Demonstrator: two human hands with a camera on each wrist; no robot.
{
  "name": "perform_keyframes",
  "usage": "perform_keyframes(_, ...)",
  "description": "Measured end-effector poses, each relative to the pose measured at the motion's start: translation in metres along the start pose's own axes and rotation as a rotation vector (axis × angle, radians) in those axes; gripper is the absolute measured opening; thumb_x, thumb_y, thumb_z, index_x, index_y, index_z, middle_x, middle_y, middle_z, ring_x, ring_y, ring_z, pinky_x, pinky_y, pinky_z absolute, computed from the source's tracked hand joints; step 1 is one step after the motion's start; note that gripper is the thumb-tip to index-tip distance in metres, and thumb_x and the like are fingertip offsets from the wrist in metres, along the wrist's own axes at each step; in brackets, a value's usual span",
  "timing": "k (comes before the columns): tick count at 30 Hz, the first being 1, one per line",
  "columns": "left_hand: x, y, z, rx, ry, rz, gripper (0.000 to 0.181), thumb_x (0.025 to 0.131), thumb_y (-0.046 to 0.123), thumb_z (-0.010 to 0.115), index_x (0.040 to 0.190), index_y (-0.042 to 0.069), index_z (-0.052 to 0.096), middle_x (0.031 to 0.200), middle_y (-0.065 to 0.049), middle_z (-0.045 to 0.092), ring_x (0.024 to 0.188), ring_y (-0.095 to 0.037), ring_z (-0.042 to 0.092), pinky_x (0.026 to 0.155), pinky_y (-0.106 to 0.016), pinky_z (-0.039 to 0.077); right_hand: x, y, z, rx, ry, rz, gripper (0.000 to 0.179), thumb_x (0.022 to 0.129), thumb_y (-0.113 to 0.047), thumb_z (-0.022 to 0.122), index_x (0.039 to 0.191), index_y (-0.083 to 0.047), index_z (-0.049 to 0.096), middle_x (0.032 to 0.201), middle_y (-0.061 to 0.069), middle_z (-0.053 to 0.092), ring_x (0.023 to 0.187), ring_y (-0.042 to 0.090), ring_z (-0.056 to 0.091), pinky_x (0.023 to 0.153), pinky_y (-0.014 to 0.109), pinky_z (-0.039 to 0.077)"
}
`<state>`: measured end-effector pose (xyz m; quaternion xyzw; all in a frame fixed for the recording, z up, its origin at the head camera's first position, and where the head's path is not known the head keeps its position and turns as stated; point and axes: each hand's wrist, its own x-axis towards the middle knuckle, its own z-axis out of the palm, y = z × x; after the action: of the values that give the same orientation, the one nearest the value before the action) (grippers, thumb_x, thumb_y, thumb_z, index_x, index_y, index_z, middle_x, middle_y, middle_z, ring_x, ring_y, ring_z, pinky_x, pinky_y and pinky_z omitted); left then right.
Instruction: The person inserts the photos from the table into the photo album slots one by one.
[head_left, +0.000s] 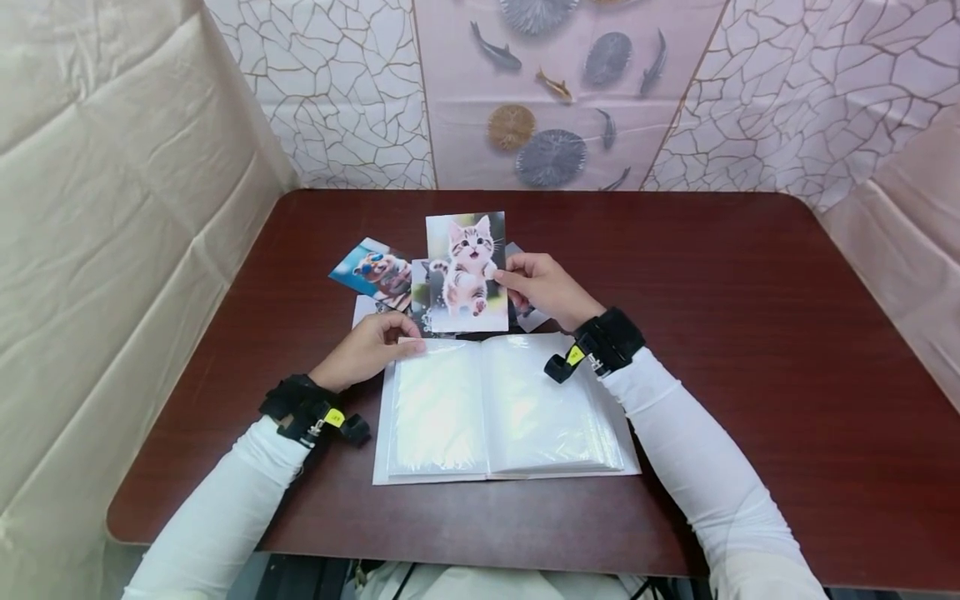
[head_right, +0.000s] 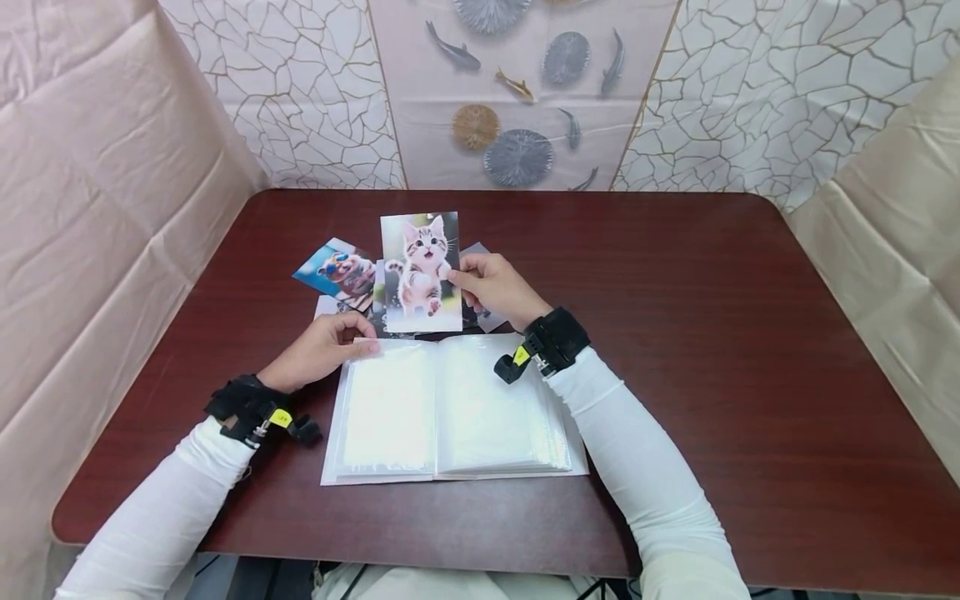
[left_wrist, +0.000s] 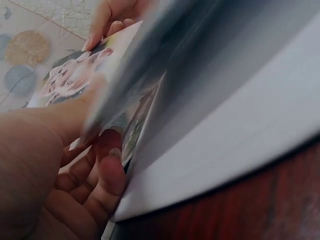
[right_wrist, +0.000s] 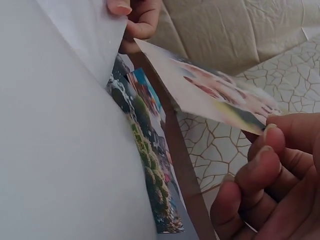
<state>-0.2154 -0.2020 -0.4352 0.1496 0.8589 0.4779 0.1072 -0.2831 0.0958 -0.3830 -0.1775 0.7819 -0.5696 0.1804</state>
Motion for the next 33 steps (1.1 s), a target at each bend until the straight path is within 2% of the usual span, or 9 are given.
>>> perform_keyframes(5, 0.0001, 0.0009, -0.0030, 0.008, -0.020, -0.014, 0.011, 0.094, 0.019, 0.073, 0.100, 0.010, 0.072, 0.091, -0.008, 0.060, 0.086, -0.025, 0.050, 0.070, -0.028, 0.041, 0.0029, 0.0059, 0.0011, 0.013, 0.014, 0.004, 0.025, 0.104, -0.022, 0.058, 0.085, -0.008, 0.055, 0.061, 0.000, 0.048, 0.057, 0.015, 0.044, 0.056, 0.032, 0.036)
perform_keyframes(10, 0.0000, 0.0016, -0.0027, 0.000, -0.034, -0.020, 0.009, 0.097, 0.016, 0.069, 0.103, 0.010, 0.073, 0.099, -0.009, 0.065, 0.091, -0.025, 0.052, 0.074, -0.029, 0.045, 0.0056, 0.0067, 0.0037, 0.017, 0.017, 0.005, 0.026, 0.105, -0.022, 0.057, 0.087, -0.004, 0.054, 0.062, 0.000, 0.049, 0.059, 0.013, 0.045, 0.060, 0.030, 0.041)
perform_keyframes(15, -0.0015, 0.0033, -0.0033, -0.004, -0.047, -0.032, 0.014, 0.099, 0.014, 0.066, 0.108, 0.008, 0.074, 0.108, -0.011, 0.067, 0.098, -0.024, 0.053, 0.078, -0.027, 0.047, 0.0066, 0.0051, 0.0059, 0.010, 0.011, 0.019, 0.029, 0.106, -0.021, 0.056, 0.093, 0.005, 0.052, 0.063, 0.000, 0.049, 0.060, 0.013, 0.047, 0.062, 0.030, 0.043)
perform_keyframes(21, -0.0024, 0.0044, -0.0045, 0.021, -0.057, -0.065, 0.019, 0.101, 0.015, 0.063, 0.113, 0.006, 0.074, 0.110, -0.012, 0.069, 0.096, -0.024, 0.054, 0.074, -0.025, 0.045, 0.0072, 0.0046, 0.0079, 0.013, 0.005, 0.040, 0.025, 0.105, -0.021, 0.056, 0.091, -0.001, 0.053, 0.065, 0.001, 0.050, 0.063, 0.014, 0.048, 0.063, 0.027, 0.045)
perform_keyframes(26, -0.0029, 0.0041, -0.0009, 0.057, -0.008, -0.067, 0.016, 0.099, 0.014, 0.066, 0.108, 0.007, 0.077, 0.106, -0.011, 0.072, 0.094, -0.022, 0.057, 0.077, -0.026, 0.047, 0.0072, 0.0033, 0.0089, 0.015, -0.008, 0.032, 0.023, 0.105, -0.021, 0.057, 0.088, -0.006, 0.054, 0.065, 0.001, 0.050, 0.063, 0.015, 0.048, 0.063, 0.026, 0.045)
perform_keyframes(33, -0.0026, 0.0039, 0.0051, 0.033, 0.055, -0.044, 0.011, 0.097, 0.013, 0.070, 0.099, 0.006, 0.078, 0.095, -0.010, 0.071, 0.084, -0.021, 0.055, 0.069, -0.026, 0.045, 0.0072, 0.0037, 0.0078, 0.022, -0.015, -0.003, 0.027, 0.105, -0.020, 0.056, 0.085, -0.002, 0.051, 0.063, 0.000, 0.049, 0.061, 0.013, 0.047, 0.062, 0.025, 0.044)
